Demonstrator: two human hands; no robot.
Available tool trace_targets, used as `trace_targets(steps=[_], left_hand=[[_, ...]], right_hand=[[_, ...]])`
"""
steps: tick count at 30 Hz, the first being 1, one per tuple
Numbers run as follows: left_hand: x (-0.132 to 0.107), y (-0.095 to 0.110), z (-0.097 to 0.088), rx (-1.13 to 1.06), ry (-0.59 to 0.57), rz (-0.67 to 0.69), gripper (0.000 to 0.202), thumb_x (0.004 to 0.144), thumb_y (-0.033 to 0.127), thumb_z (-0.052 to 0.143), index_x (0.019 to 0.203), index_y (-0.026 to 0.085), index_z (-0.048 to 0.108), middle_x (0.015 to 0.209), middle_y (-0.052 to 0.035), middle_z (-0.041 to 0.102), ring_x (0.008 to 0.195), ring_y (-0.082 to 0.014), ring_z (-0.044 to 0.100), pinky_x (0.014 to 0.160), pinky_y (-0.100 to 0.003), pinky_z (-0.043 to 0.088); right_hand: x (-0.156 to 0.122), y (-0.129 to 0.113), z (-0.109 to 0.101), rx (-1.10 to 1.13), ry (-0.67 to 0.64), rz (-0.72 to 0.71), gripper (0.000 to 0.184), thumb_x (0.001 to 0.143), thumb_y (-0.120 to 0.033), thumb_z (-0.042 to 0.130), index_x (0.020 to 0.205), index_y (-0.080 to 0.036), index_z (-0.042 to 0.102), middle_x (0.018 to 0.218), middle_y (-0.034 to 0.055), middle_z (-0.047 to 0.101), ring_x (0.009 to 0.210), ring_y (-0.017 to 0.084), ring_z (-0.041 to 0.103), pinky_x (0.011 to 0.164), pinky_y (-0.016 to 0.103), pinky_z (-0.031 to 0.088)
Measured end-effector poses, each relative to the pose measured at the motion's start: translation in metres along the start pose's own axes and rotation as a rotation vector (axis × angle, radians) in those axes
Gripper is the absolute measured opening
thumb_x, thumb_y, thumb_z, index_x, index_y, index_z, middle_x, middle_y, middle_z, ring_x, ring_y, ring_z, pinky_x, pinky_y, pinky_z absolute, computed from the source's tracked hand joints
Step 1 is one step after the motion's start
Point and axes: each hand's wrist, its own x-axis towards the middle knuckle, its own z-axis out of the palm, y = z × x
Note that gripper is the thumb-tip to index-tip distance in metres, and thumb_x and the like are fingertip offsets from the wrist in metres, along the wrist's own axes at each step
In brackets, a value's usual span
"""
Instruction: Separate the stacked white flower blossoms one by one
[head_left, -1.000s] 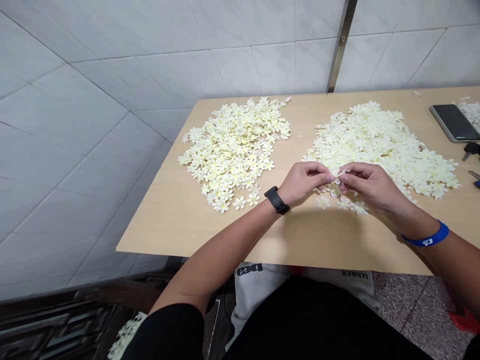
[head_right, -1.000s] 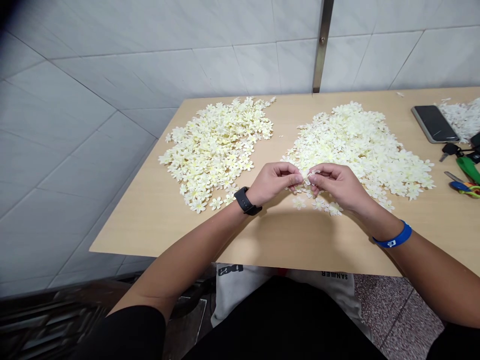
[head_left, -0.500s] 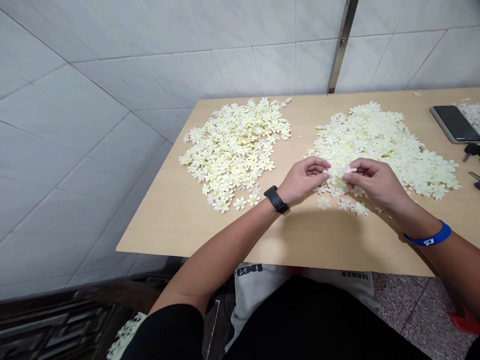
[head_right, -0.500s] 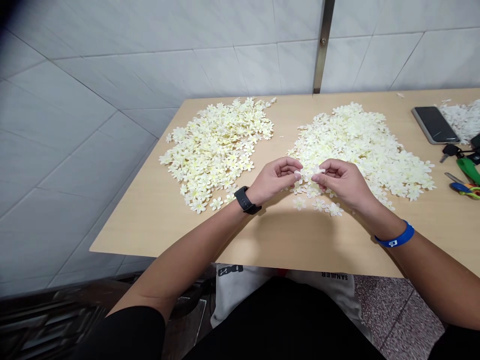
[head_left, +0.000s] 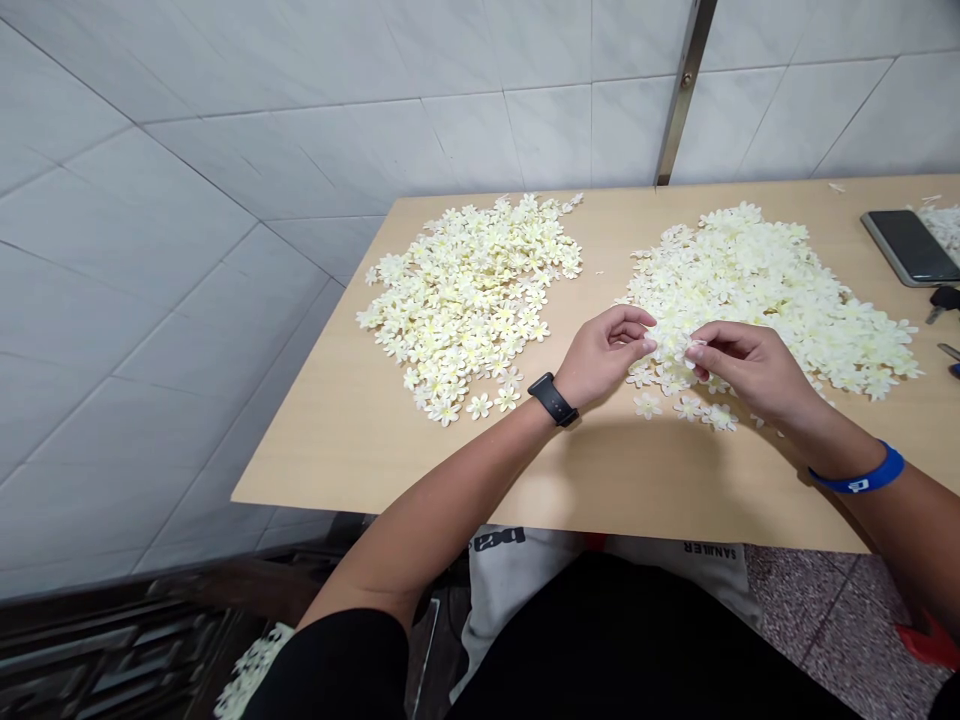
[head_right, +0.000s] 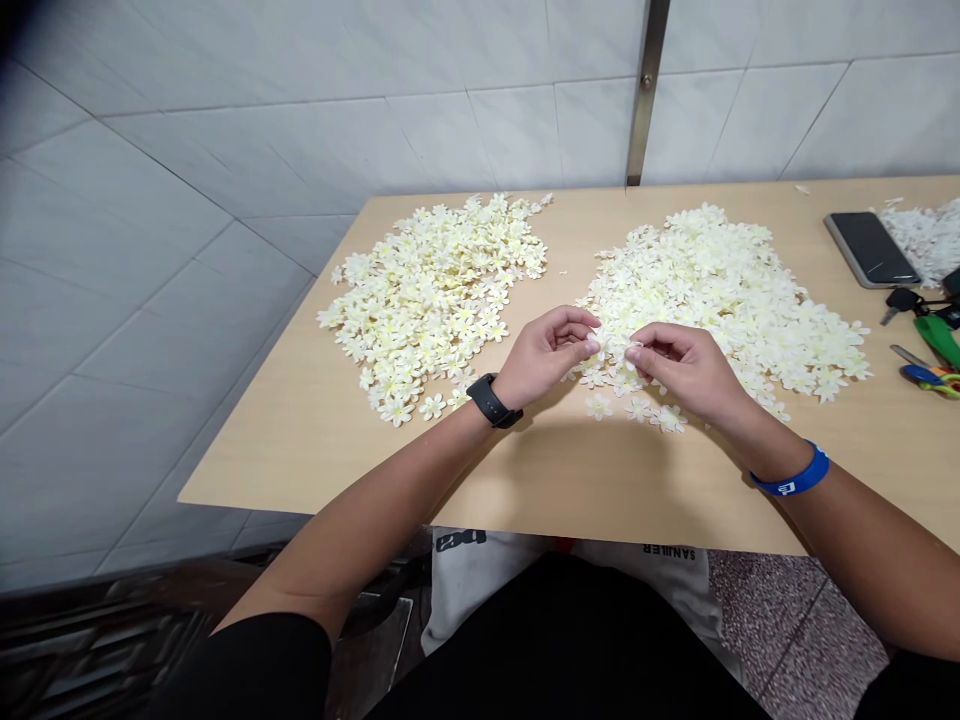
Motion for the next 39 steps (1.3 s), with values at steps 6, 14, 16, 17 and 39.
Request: trace_targets(steps=[6,14,16,17,39], left_hand=[[-0.008,-0.002,0.003,0.443,0.010,0.193,0.029,0.099,0.024,0.055,0.127,0.023,0.063,0.123,-0.0046,0.074,0.113,-0.0169,0.071,0.099,-0.031,0.056],[0.001,-0.011,-0.010,0.714,0.122,0.218,0.027,0.100,0.020,0.048,0.118,0.017,0.067,0.129,-0.0088,0.072,0.124,-0.0218,0.065,0.112,-0.041,0.050],[0.003,-0.013,-0.013,0.733,0.162,0.199,0.026,0.099,0.019,0.048,0.116,0.017,0.068,0.130,-0.0090,0.071,0.125,-0.0223,0.064,0.114,-0.043,0.049],[0.004,-0.014,-0.014,0.746,0.176,0.182,0.027,0.099,0.020,0.047,0.116,0.017,0.068,0.132,-0.0096,0.069,0.127,-0.0227,0.062,0.115,-0.044,0.048],[0.008,-0.027,-0.002,0.806,-0.029,-0.005,0.056,0.105,0.043,0.033,0.153,0.016,0.042,0.170,-0.0110,0.028,0.160,-0.0279,0.021,0.132,-0.046,0.024]], right_hand=[[0.007,0.017,-0.004,-0.390,0.209,-0.264,0.021,0.095,-0.031,0.057,0.078,-0.023,0.065,0.073,0.0040,0.065,0.068,0.020,0.061,0.064,0.034,0.047],[0.016,0.034,-0.017,-0.656,0.310,-0.540,0.038,0.093,-0.011,0.047,0.118,-0.021,0.074,0.109,0.0127,0.076,0.100,0.028,0.072,0.085,0.044,0.059],[0.016,0.035,-0.018,-0.667,0.360,-0.544,0.046,0.091,-0.007,0.044,0.126,-0.021,0.072,0.119,0.0139,0.074,0.111,0.029,0.070,0.092,0.047,0.059],[0.016,0.035,-0.018,-0.661,0.382,-0.541,0.048,0.091,-0.006,0.044,0.128,-0.021,0.071,0.122,0.0138,0.073,0.116,0.030,0.069,0.095,0.049,0.058],[0.025,0.051,-0.002,-0.935,-0.080,-0.213,0.073,0.101,-0.067,0.036,0.160,-0.024,0.040,0.171,0.0105,0.027,0.159,0.036,0.018,0.127,0.060,0.017]])
